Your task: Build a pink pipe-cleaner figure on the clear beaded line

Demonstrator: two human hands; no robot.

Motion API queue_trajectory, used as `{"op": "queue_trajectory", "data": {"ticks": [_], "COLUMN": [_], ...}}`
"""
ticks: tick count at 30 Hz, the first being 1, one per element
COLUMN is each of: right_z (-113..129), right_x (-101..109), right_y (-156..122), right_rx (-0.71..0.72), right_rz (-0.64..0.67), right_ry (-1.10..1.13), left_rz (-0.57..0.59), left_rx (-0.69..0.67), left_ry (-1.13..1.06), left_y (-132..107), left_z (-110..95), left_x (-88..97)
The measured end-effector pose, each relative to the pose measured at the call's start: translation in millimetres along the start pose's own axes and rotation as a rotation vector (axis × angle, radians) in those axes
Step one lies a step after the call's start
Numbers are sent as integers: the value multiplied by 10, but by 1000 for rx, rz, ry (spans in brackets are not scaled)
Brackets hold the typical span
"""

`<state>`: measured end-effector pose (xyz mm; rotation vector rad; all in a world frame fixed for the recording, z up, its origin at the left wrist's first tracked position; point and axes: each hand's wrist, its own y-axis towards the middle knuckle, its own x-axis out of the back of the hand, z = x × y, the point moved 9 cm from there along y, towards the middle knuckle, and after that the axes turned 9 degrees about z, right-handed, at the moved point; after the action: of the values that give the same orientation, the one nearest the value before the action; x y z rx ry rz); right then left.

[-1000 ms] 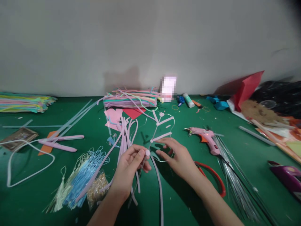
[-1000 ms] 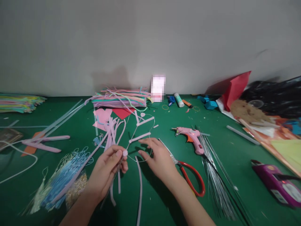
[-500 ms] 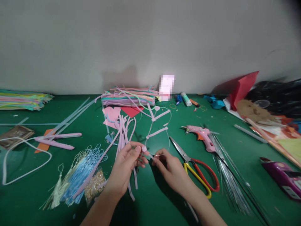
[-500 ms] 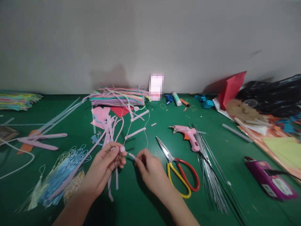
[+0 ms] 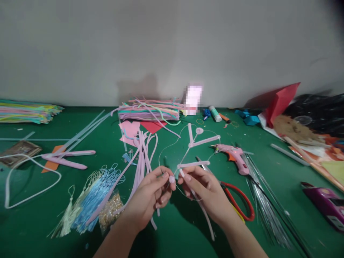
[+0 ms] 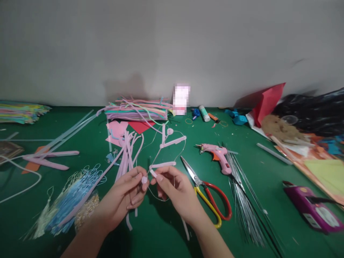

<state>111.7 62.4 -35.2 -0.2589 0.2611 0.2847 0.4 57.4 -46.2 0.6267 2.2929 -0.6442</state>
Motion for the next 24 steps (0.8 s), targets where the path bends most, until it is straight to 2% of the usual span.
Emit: {"op": "queue_trajectory", "data": {"ticks": [6,15,24], "right_z": [214,175,206], "right_x": [-9,-1,17], "right_y": [10,-12,-63], "right_rx": [164,134,138], "right_rz": [-24,-63,-113], "right_ry": [-113,-136,-172], "left_rz": [31,59,23], "left_rx": [17,80,45], "left_ry": [26,61,166], "left_y": [-16,-5,-19], "left_z": [47,89,24], "left_x": [-39,-70,-92]}}
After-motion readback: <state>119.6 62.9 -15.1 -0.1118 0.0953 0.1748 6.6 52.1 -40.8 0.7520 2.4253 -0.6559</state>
